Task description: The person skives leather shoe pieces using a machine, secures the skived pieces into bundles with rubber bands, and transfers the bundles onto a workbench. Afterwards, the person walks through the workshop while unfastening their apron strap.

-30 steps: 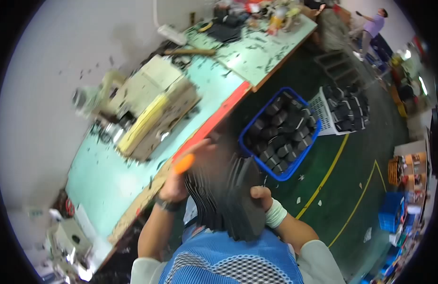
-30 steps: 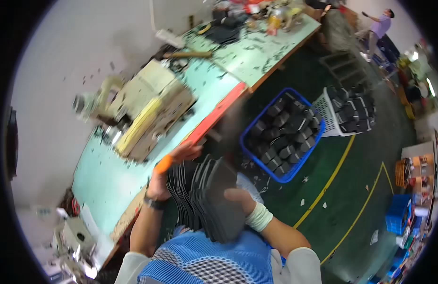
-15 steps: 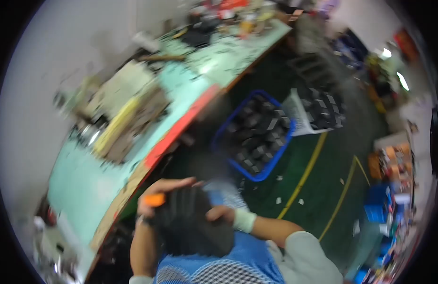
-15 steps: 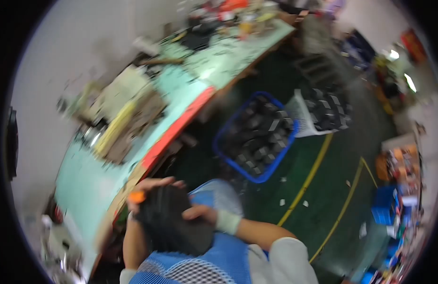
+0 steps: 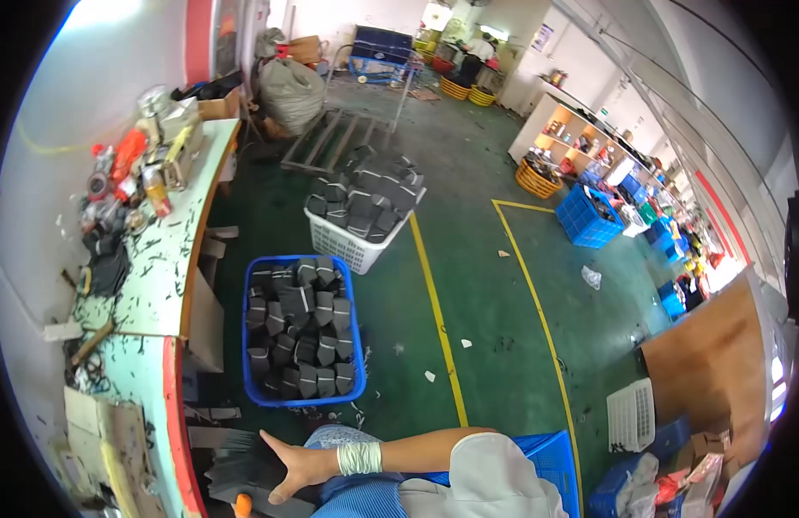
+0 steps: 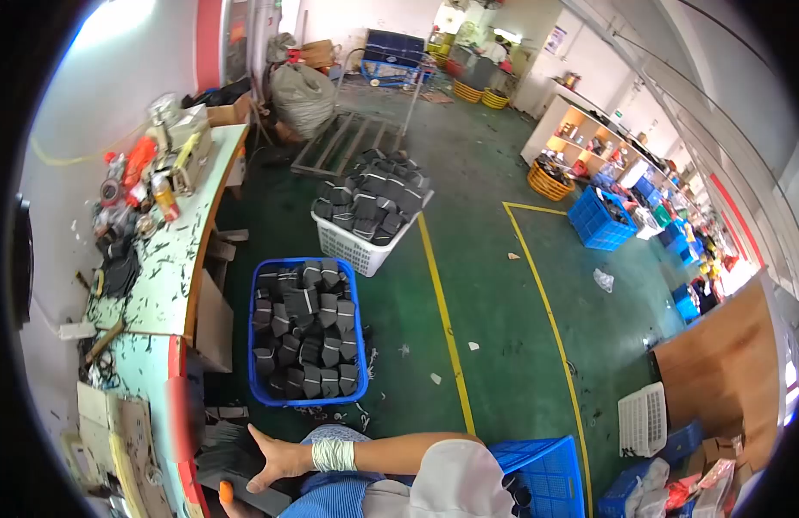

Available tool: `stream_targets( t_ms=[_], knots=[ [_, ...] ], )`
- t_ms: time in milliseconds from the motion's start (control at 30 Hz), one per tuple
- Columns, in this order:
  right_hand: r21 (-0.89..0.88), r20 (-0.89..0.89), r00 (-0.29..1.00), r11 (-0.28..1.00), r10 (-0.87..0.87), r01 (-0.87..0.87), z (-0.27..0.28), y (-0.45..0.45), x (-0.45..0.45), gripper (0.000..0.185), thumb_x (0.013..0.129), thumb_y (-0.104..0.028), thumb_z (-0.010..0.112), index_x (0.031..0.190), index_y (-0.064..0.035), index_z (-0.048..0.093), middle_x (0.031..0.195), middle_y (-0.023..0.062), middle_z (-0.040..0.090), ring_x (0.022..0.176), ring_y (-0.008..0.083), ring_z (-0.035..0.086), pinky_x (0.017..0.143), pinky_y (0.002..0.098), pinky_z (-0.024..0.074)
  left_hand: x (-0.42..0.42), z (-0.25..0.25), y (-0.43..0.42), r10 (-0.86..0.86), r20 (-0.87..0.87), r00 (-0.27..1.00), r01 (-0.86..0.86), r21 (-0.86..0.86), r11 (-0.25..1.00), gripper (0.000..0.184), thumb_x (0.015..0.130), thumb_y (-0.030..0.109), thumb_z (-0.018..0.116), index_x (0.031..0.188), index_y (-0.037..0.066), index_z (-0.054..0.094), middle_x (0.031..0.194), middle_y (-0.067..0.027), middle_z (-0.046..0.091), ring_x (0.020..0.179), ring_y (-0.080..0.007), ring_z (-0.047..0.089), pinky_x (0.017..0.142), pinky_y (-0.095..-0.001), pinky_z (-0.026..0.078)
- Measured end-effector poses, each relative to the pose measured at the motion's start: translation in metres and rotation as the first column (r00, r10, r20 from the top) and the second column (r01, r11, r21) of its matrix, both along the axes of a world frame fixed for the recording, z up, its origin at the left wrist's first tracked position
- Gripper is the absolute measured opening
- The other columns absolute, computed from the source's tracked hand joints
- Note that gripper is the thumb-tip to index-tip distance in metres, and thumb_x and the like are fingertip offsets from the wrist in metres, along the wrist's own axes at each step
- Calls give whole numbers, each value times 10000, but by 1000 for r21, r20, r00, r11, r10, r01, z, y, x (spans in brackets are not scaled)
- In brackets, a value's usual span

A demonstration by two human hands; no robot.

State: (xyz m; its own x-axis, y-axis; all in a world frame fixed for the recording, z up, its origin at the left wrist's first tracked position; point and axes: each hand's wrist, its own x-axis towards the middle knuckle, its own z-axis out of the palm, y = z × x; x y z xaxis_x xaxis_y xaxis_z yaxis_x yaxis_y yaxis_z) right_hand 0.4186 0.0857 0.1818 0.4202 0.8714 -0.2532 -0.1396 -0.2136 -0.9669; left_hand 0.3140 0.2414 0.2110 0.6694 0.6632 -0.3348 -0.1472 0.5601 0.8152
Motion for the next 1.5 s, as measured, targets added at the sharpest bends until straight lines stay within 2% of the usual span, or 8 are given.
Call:
stream_targets(
  t_ms=[400,533,567,667,833,1133,1200,1500],
  knots=[
    [85,125,832,842,-540,533,-32,36,102,1119,577,-348,813,1366,89,151,1304,324,375,1255,393,376,1060,383,305,76,0,-20,-99,64,993,64,414,908,390,868,250,608,1102,-61,576,943,-138,647,809,-232,629,655,-320,502],
    [160,228,695,731,-682,664,-31,54,119,1028,600,-330,796,1345,78,217,1304,290,390,1243,376,387,1048,386,313,115,55,-72,-157,-411,898,344,878,-332,105,789,147,682,803,44,695,755,-104,626,730,-275,576,735,-405,434],
    [173,158,715,732,-681,659,-15,47,123,1008,602,-328,796,1338,75,237,1301,278,394,1239,364,391,1049,379,310,112,57,-74,-150,-416,897,348,873,-341,105,789,147,682,803,44,695,755,-104,626,730,-275,576,735,-405,434],
    [245,47,681,670,-731,701,9,31,137,941,607,-301,805,1311,54,291,1259,218,433,1207,311,420,1031,361,320,113,53,-80,-248,-677,693,664,734,-146,293,858,214,591,1131,123,647,1085,-170,640,954,-309,637,814,-339,529],
    [273,-43,675,641,-736,717,8,39,143,858,638,-278,826,1274,31,339,1193,150,506,1129,226,481,989,333,365,125,31,-93,-164,-375,912,385,923,31,175,665,-52,720,833,-38,673,749,-137,639,608,-228,631,572,-274,493],
    [361,-148,827,749,-542,556,36,45,127,874,657,-246,818,1320,23,315,1249,138,469,1191,212,440,1027,316,332,107,38,-72,-352,-274,895,393,857,333,140,687,-52,665,825,-63,653,798,-148,639,701,-214,627,658,-285,483],
    [423,-127,843,740,-522,522,35,50,123,886,658,-226,819,1332,21,300,1263,140,456,1200,213,434,1033,319,327,94,30,-69,-481,-11,877,389,603,696,92,726,-17,625,793,-80,614,818,-157,625,769,-239,623,765,-346,489],
    [530,283,898,835,-337,146,53,58,108,1170,599,-178,862,1405,72,52,1334,181,371,1255,262,378,1070,361,289,46,26,-43,-477,311,822,479,75,875,251,871,222,602,765,14,510,718,-107,598,790,-232,629,859,-418,471]
  ],
)
